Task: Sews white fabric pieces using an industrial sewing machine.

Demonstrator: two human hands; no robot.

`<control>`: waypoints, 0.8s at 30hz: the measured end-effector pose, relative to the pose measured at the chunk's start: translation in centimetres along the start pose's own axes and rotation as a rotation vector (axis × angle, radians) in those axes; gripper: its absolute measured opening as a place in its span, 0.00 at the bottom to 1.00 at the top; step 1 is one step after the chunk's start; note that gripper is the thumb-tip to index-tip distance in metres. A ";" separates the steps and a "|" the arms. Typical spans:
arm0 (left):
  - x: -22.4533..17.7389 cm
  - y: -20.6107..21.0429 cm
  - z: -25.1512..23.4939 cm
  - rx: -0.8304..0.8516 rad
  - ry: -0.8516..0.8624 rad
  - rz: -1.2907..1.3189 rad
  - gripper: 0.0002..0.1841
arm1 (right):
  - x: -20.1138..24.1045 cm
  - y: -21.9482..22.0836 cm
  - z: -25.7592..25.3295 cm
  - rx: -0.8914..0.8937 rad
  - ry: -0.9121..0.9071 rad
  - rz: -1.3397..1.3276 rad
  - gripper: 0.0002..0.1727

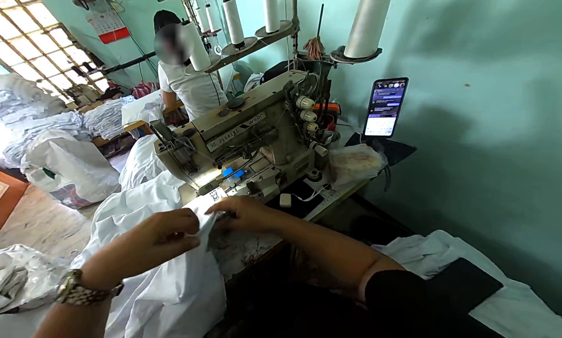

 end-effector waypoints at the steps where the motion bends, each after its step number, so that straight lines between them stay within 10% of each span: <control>1: 0.1 -0.9 0.2 -0.030 -0.011 0.005 0.15 | -1.5 -0.1 -0.3 -0.013 0.051 0.054 0.23; 12: 4.5 -5.3 1.2 -0.330 -0.388 -0.561 0.10 | -3.9 0.1 -1.1 0.005 0.148 0.092 0.20; 19: 1.4 -3.4 1.1 -0.172 -0.123 -0.190 0.22 | -3.5 0.3 -1.5 0.020 0.168 0.024 0.18; 24: 4.3 -2.4 1.0 -0.157 -0.313 -0.392 0.10 | -3.7 1.9 0.8 -0.034 0.117 -0.211 0.15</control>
Point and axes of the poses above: each hand's wrist, its own z-axis away from the middle knuckle, its own y-axis out of the palm, x = y × z, the point moved 10 cm from there along -z, towards the middle knuckle, and after that the axes turned 11 degrees about -y, right-handed, at the moved point
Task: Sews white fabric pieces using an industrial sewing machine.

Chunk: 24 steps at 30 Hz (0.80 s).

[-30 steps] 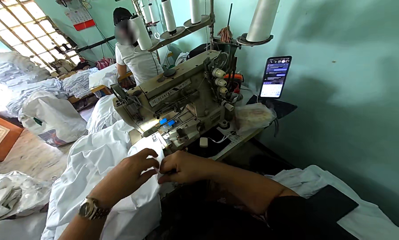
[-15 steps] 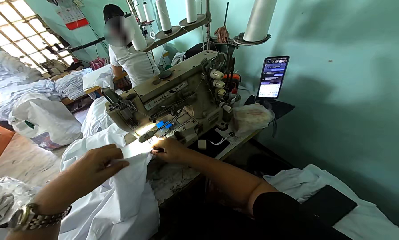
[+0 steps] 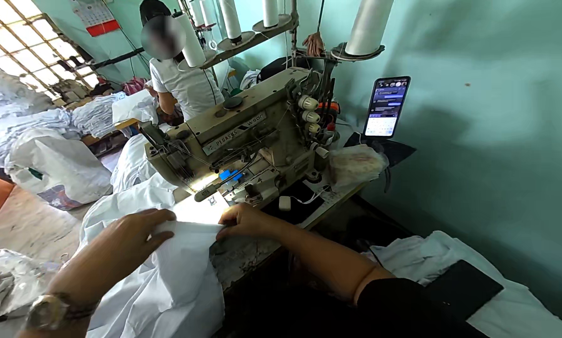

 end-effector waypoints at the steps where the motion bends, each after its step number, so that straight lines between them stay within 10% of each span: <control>1: 0.4 0.4 -0.2 -0.029 -0.057 -0.082 0.08 | -0.2 0.1 0.4 -0.016 -0.007 0.005 0.15; 12: -3.3 4.1 0.1 0.310 -0.106 -0.016 0.11 | -1.6 0.3 2.4 -0.106 -0.013 -0.016 0.14; 24: -2.7 3.6 -0.3 0.157 -0.198 -0.251 0.11 | -1.4 0.3 2.3 -0.109 0.004 0.010 0.15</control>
Point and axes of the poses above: each hand's wrist, its own z-axis away from the middle knuckle, its own y-axis out of the palm, x = y × z, the point moved 10 cm from there along -z, towards the middle knuckle, and after that the axes turned 11 degrees about -y, right-handed, at the moved point
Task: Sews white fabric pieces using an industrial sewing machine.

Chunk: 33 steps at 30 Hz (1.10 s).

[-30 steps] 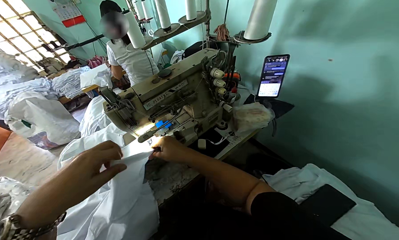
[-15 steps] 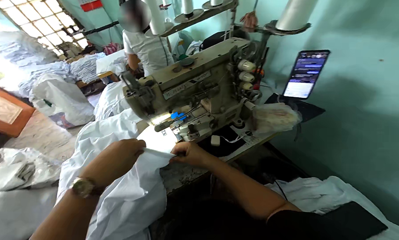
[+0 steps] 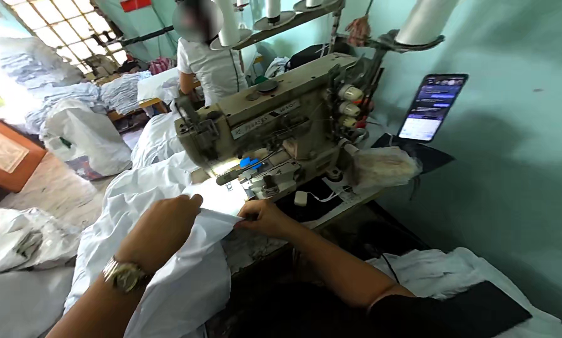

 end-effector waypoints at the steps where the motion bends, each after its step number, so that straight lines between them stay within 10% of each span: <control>1: -0.2 0.0 0.2 0.037 -0.006 0.002 0.11 | 0.2 -0.1 -0.1 0.000 -0.014 0.005 0.15; 33: 0.7 -1.1 0.6 -0.045 0.069 0.157 0.10 | 0.7 -0.2 -0.4 0.018 0.034 -0.011 0.16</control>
Point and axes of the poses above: each hand's wrist, its own z-axis away from the middle knuckle, its own y-axis out of the palm, x = y × z, the point moved 10 cm from there along -z, towards the middle knuckle, and after that the axes turned 11 degrees about -y, right-handed, at the moved point
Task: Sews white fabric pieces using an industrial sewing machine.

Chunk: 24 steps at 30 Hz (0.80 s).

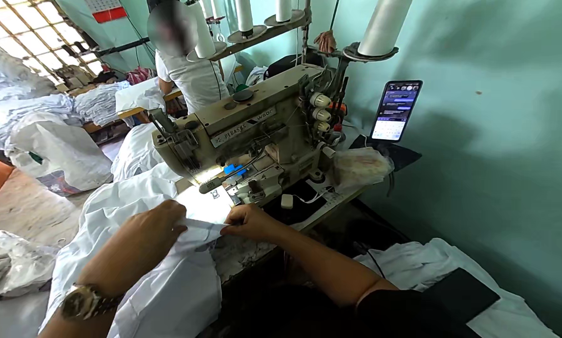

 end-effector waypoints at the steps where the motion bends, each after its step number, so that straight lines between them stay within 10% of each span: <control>1: 0.2 0.0 0.0 -0.008 -0.053 -0.044 0.09 | 0.0 0.0 -0.1 -0.001 -0.001 0.002 0.16; 8: -0.4 -0.9 0.4 -0.239 0.123 0.118 0.12 | 0.1 -0.2 -0.1 -0.007 0.003 -0.024 0.15; 13: 3.3 6.4 -1.4 -0.052 -0.065 0.196 0.48 | 0.4 -0.6 -0.1 -0.051 -0.055 -0.036 0.12; 19: 0.3 3.1 2.3 -0.605 0.069 -0.173 0.11 | 0.1 -0.9 -0.2 -0.108 -0.050 -0.089 0.10; 24: -0.9 5.1 2.0 -0.430 0.074 -0.167 0.27 | -0.2 -1.2 0.7 -0.082 -0.105 -0.019 0.09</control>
Point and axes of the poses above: each hand's wrist, its own z-axis away from the middle knuckle, its own y-axis out of the palm, x = y × z, the point moved 10 cm from there along -z, towards the middle knuckle, and after that the axes turned 11 degrees about -y, right-handed, at the moved point
